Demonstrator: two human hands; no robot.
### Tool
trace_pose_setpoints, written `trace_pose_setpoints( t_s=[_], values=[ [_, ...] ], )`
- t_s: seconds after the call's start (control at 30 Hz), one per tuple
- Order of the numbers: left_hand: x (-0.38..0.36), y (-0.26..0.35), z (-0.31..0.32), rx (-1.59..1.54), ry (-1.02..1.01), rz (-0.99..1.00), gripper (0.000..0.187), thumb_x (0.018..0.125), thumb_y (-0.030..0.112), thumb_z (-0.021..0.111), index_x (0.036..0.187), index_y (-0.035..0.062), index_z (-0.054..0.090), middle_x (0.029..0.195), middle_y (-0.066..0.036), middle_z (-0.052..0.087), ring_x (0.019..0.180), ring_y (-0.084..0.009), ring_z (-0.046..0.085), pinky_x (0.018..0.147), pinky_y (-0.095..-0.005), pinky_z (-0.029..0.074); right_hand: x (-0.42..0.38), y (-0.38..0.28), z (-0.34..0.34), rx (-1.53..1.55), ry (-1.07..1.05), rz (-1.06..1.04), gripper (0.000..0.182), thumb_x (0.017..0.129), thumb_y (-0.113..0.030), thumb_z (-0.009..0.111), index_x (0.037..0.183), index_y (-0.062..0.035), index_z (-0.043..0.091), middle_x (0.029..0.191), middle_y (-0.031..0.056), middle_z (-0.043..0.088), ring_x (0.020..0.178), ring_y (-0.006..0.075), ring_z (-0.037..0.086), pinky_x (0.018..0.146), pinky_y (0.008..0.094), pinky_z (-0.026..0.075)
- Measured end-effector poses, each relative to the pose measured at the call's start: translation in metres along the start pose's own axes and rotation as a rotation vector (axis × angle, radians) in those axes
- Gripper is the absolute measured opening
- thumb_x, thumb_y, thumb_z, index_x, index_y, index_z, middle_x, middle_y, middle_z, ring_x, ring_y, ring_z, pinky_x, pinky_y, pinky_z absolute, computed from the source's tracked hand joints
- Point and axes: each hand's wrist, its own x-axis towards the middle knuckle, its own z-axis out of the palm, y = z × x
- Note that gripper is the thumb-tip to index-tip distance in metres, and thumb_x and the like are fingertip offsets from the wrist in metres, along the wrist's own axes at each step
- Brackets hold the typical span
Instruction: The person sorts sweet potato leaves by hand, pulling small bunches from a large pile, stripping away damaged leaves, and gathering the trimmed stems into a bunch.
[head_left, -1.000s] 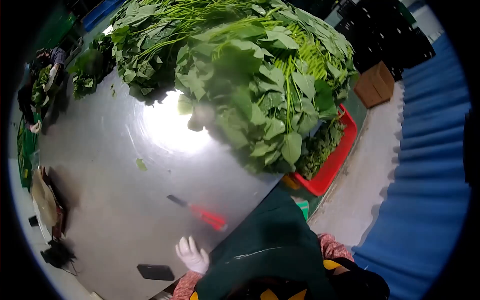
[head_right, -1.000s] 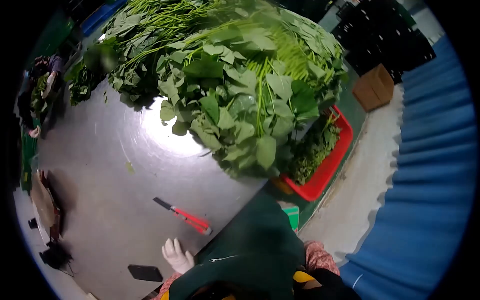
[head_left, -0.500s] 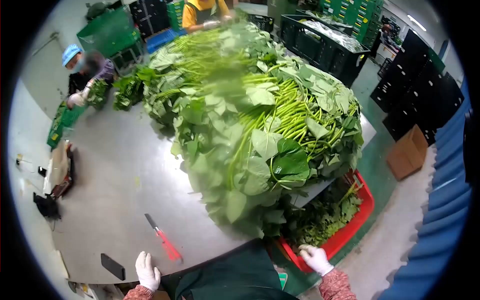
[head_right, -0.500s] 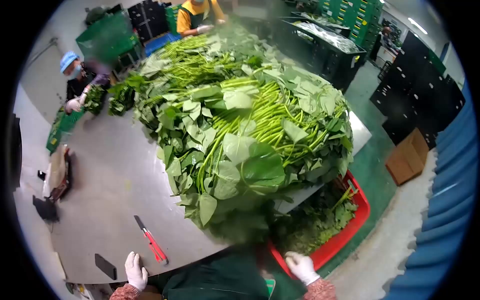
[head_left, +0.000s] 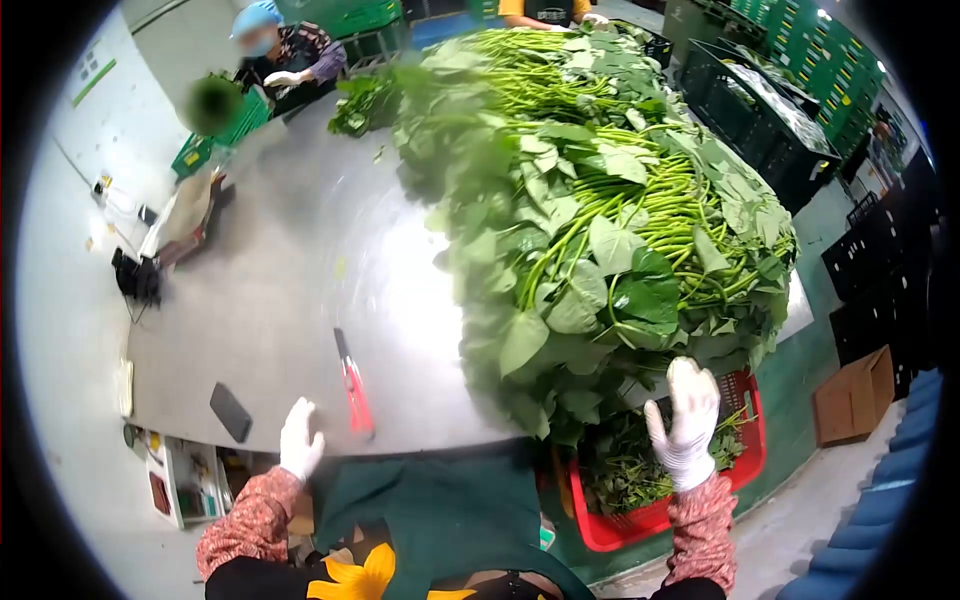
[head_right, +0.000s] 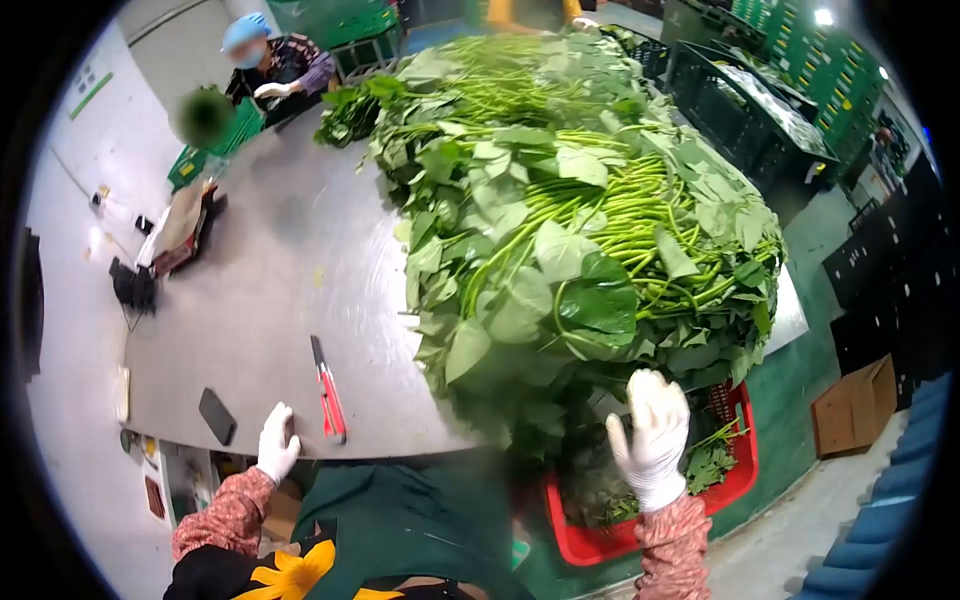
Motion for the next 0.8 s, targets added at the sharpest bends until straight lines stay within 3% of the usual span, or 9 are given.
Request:
trace_pose_setpoints(
  t_s=[0.07, 0.17, 0.3, 0.37, 0.5, 0.53, 0.63, 0.73, 0.8],
  values=[
    [-0.001, -0.009, 0.013, -0.043, 0.047, -0.047, 0.051, 0.082, 0.009, 0.063, 0.13, 0.0025, 0.051, 0.136, -0.022, 0.049, 0.127, -0.0372, 0.047, 0.109, -0.042, 0.036, 0.029, -0.001, -0.009, -0.082, 0.085, -0.054, 0.076, 0.073, -0.019, 0.077, 0.138, -0.0003, 0.042, 0.134, 0.0192, 0.049, 0.124, 0.0363, 0.048, 0.107, 0.0502, 0.034],
    [0.007, 0.018, 0.008, -0.359, 0.056, -0.254, 0.043, 0.087, 0.011, 0.061, 0.129, 0.003, 0.052, 0.131, -0.02, 0.053, 0.124, -0.0356, 0.049, 0.106, -0.0411, 0.038, 0.068, -0.008, -0.015, -0.133, -0.007, -0.163, 0.087, 0.068, -0.028, 0.081, 0.14, -0.002, 0.04, 0.141, 0.019, 0.044, 0.13, 0.0356, 0.043, 0.112, 0.0511, 0.027],
    [0.021, 0.039, -0.008, 0.064, 0.195, -0.014, 0.049, 0.088, 0.016, 0.062, 0.134, 0.0045, 0.048, 0.135, -0.017, 0.049, 0.129, -0.0326, 0.044, 0.111, -0.0475, 0.028, 0.109, -0.017, -0.017, -0.19, -0.116, -0.243, 0.095, 0.06, -0.032, 0.084, 0.14, -0.0036, 0.042, 0.145, 0.0168, 0.04, 0.135, 0.0334, 0.038, 0.114, 0.0518, 0.023],
    [0.032, 0.03, -0.007, 0.091, 0.119, 0.031, 0.056, 0.084, 0.013, 0.061, 0.137, 0.0016, 0.043, 0.14, -0.019, 0.043, 0.133, -0.0353, 0.038, 0.112, -0.0511, 0.024, 0.124, -0.017, -0.011, -0.215, -0.147, -0.26, 0.098, 0.056, -0.033, 0.085, 0.139, -0.0027, 0.043, 0.146, 0.0176, 0.039, 0.137, 0.0339, 0.036, 0.115, 0.0528, 0.022],
    [0.045, 0.015, 0.005, 0.084, 0.056, 0.05, 0.067, 0.077, 0.015, 0.062, 0.137, -0.0028, 0.04, 0.14, -0.023, 0.04, 0.134, -0.0405, 0.033, 0.112, -0.056, 0.02, 0.152, -0.021, 0.012, -0.442, -0.209, -0.451, 0.05, 0.077, -0.03, 0.065, 0.117, -0.0026, 0.051, 0.145, 0.0211, 0.039, 0.137, 0.0356, 0.036, 0.114, 0.0548, 0.023],
    [0.044, 0.013, 0.003, 0.071, 0.028, 0.027, 0.069, 0.075, 0.016, 0.062, 0.137, -0.003, 0.039, 0.141, -0.023, 0.039, 0.135, -0.0409, 0.032, 0.112, -0.0572, 0.02, 0.162, -0.025, 0.015, -0.376, -0.252, -0.484, 0.043, 0.078, -0.027, 0.066, 0.115, -0.0086, 0.052, 0.146, 0.0214, 0.039, 0.138, 0.0359, 0.036, 0.114, 0.0557, 0.023],
    [0.051, 0.012, -0.003, 0.041, -0.018, -0.005, 0.073, 0.072, 0.018, 0.065, 0.137, -0.002, 0.039, 0.14, -0.023, 0.039, 0.135, -0.0411, 0.032, 0.112, -0.0584, 0.019, 0.197, -0.04, 0.022, -0.314, -0.364, -0.492, 0.034, 0.086, -0.023, 0.058, 0.12, -0.0234, 0.054, 0.147, 0.0217, 0.038, 0.138, 0.0369, 0.035, 0.114, 0.0573, 0.023],
    [0.047, 0.0, 0.003, 0.049, -0.017, 0.012, 0.074, 0.071, 0.02, 0.066, 0.137, -0.0012, 0.04, 0.138, -0.022, 0.041, 0.134, -0.041, 0.034, 0.112, -0.0583, 0.019, 0.219, -0.055, 0.018, -0.412, -0.5, -0.478, 0.036, 0.087, -0.025, 0.055, 0.124, -0.0242, 0.057, 0.145, 0.0231, 0.04, 0.136, 0.0402, 0.037, 0.112, 0.0578, 0.026],
    [0.047, 0.002, -0.001, 0.031, 0.005, 0.011, 0.072, 0.072, 0.02, 0.068, 0.136, -0.0009, 0.042, 0.138, -0.021, 0.043, 0.134, -0.0394, 0.035, 0.113, -0.0557, 0.02, 0.226, -0.073, 0.015, -0.274, -0.53, -0.401, 0.044, 0.082, -0.019, 0.054, 0.127, -0.0198, 0.056, 0.138, 0.0267, 0.044, 0.13, 0.0416, 0.043, 0.108, 0.0588, 0.031]
  ],
)
